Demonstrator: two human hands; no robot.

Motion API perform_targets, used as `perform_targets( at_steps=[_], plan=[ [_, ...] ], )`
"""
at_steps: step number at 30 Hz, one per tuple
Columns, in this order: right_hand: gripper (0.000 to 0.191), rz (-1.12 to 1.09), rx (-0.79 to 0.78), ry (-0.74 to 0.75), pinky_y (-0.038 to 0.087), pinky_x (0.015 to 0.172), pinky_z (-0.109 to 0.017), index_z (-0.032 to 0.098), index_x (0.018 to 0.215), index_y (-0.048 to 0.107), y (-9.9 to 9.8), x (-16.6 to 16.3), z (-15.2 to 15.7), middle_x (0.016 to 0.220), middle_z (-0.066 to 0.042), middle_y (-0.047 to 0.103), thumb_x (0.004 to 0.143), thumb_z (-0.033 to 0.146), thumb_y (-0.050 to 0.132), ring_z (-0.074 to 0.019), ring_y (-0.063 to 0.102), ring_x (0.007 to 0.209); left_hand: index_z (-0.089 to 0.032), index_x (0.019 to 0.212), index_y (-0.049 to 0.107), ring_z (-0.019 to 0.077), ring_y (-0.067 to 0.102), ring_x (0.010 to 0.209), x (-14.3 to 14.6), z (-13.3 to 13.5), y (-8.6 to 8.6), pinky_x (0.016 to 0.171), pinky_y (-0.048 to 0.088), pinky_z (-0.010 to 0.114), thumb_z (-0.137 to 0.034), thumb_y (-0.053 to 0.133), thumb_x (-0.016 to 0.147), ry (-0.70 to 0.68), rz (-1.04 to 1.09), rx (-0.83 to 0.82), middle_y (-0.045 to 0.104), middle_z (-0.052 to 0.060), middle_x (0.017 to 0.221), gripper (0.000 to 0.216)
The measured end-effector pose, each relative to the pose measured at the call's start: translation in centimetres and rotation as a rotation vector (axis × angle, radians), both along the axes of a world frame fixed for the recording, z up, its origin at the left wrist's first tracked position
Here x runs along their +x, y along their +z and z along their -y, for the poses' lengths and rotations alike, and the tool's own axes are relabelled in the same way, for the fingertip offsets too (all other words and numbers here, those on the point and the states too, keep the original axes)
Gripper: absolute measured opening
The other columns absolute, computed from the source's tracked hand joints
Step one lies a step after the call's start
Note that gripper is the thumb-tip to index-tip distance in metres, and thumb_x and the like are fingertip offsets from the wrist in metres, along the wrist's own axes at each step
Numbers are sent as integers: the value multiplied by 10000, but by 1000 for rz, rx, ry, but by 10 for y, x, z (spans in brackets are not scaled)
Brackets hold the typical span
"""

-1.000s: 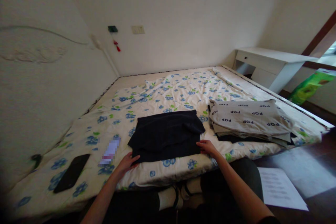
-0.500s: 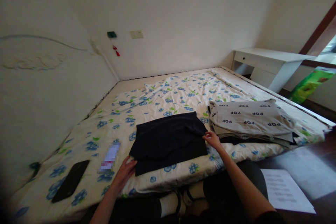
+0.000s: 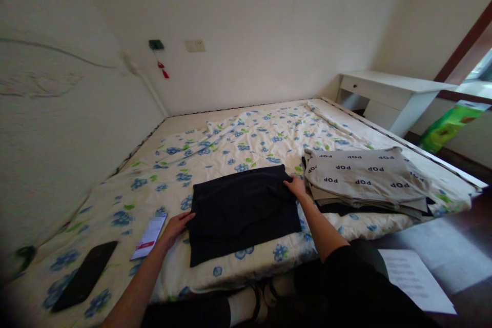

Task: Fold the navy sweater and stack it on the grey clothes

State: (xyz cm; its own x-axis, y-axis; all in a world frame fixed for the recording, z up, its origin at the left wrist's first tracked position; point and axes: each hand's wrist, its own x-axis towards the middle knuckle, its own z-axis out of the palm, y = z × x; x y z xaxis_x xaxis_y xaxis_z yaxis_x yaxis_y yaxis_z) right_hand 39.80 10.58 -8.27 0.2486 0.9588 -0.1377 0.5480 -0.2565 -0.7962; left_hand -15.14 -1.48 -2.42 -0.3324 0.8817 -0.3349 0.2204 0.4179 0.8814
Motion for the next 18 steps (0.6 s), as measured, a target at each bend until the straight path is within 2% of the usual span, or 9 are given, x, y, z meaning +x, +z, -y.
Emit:
perform_targets(
  at_steps=[4, 8, 10, 13, 16, 18],
  plan=[
    [272, 143, 22, -2, 551, 1100, -352, 199, 1047, 809, 1, -5, -13, 1152, -137, 836, 841, 347, 908, -323, 768, 1233, -217, 1099, 807, 243, 773, 948, 15, -1, 3, 761, 563, 308, -460, 1033, 576, 43, 127, -107, 850, 75, 1063, 619],
    [443, 172, -59, -15, 571, 1044, -367, 180, 1106, 776, -6, -6, -19, 1193, -181, 819, 802, 441, 965, -355, 764, 1227, -249, 1190, 760, 224, 781, 964, 27, 8, -3, 784, 585, 303, -467, 1020, 671, 79, 208, -133, 838, 60, 1117, 620],
    [518, 163, -123, -20, 575, 1043, -391, 167, 1140, 763, -9, -7, -20, 1219, -209, 808, 771, 453, 988, -378, 759, 1239, -246, 1164, 747, 246, 795, 977, 33, 16, -8, 798, 617, 328, -458, 1032, 684, 83, 300, -151, 841, 67, 1122, 597],
    [574, 88, -178, 1, 567, 1083, -420, 174, 1136, 771, -12, -8, -19, 1246, -216, 803, 689, 417, 1037, -399, 741, 1279, -233, 1095, 722, 259, 803, 978, 49, 32, -21, 835, 660, 361, -322, 1073, 662, 111, 430, -185, 836, 75, 1114, 565],
    [569, 7, -161, 31, 565, 1102, -424, 197, 1095, 787, -13, -7, -12, 1208, -182, 817, 631, 379, 1062, -411, 729, 1293, -238, 939, 623, 250, 805, 939, 70, 48, -37, 917, 689, 408, -168, 1071, 656, 201, 475, -194, 790, 47, 988, 535],
    [519, -100, -176, 37, 597, 1042, -397, 211, 1049, 786, -13, -3, -4, 1105, -141, 830, 629, 354, 1054, -385, 752, 1228, -253, 827, 536, 237, 805, 909, 82, 55, -46, 970, 694, 425, -102, 1041, 685, 246, 491, -154, 733, 13, 875, 546]
  ],
)
